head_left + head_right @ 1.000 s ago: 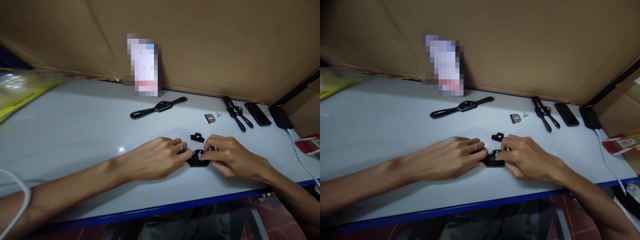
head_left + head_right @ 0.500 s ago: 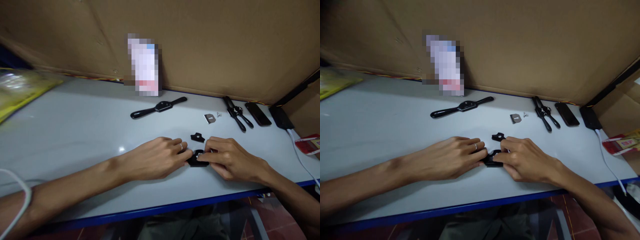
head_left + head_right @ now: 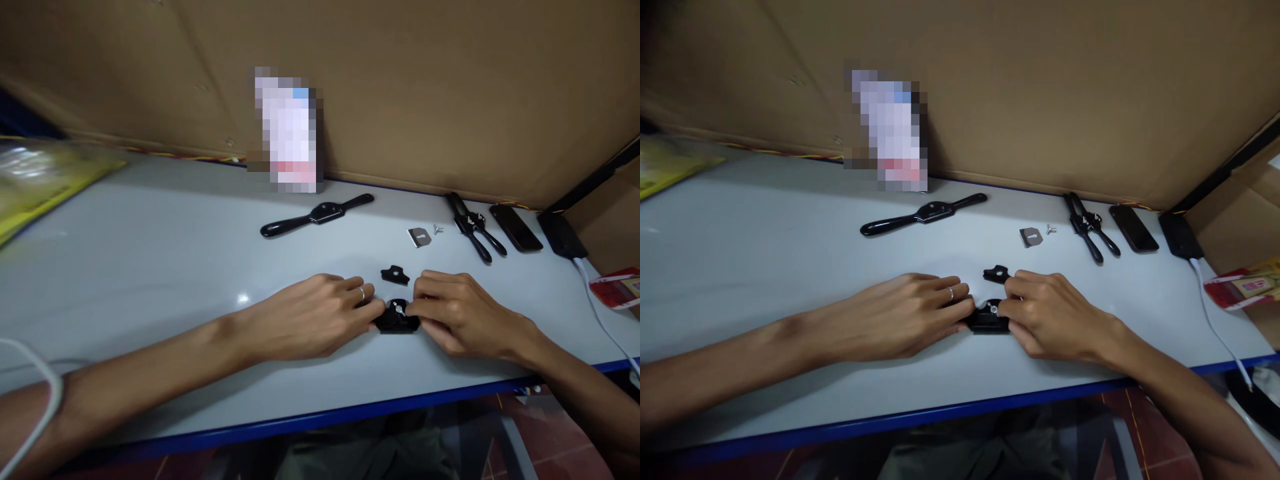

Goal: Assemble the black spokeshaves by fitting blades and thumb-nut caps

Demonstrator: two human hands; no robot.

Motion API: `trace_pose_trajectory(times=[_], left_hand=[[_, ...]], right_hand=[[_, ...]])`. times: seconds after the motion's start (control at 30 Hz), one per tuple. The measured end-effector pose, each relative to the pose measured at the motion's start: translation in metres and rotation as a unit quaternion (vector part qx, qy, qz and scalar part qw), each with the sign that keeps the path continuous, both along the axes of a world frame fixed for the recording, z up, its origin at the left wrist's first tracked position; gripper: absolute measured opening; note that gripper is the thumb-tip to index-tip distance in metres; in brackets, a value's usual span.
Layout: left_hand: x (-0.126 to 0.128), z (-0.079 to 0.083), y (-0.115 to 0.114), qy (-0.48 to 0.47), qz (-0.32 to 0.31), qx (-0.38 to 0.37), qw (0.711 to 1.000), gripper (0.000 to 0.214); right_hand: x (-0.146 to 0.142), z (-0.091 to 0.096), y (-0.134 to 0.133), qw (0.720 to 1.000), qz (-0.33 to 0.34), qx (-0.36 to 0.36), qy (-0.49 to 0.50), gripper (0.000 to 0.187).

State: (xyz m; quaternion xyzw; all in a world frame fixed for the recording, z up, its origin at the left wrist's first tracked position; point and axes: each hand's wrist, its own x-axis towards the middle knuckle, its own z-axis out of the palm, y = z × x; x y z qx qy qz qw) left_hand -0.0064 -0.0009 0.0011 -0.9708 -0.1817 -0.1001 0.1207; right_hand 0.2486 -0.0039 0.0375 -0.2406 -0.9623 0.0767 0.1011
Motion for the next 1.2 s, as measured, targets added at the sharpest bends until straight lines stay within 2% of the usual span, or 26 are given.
trace_pose_trajectory(times=[0.13,0.23,0.33,0.43,0.53,0.7,0.93,1.2], left_hand=[[-0.001,-0.001,0.001,0.005,0.001,-0.007,1.000,0.017],[0.000,-0.001,0.001,0.006,0.001,-0.010,1.000,0.017],[0.000,-0.001,0.000,0.003,0.003,-0.009,1.000,0.017],[0.000,-0.001,0.000,0.007,0.006,-0.011,1.000,0.016],[-0.001,-0.001,0.000,0.012,0.007,-0.011,1.000,0.014],[-0.002,-0.001,0.000,0.009,-0.005,-0.018,1.000,0.008],[-0.002,-0.001,0.000,0.003,-0.010,-0.014,1.000,0.013],[-0.002,-0.002,0.001,0.010,-0.008,-0.007,1.000,0.014]], right_hand=[[0.000,0.002,0.000,0.999,0.005,-0.044,0.024,0.029],[0.002,0.007,0.000,0.998,-0.029,-0.048,0.011,0.028],[0.006,0.015,0.000,0.995,-0.073,-0.044,-0.054,0.022],[0.008,0.021,0.000,0.984,-0.087,-0.069,-0.139,0.018],[0.006,0.021,-0.001,0.979,-0.078,-0.072,-0.172,0.013],[0.004,0.016,-0.002,0.982,-0.052,-0.067,-0.170,0.011],[0.004,0.018,-0.004,0.982,-0.039,-0.040,-0.181,0.009],[0.003,0.018,-0.004,0.979,-0.024,-0.023,-0.199,0.015]])
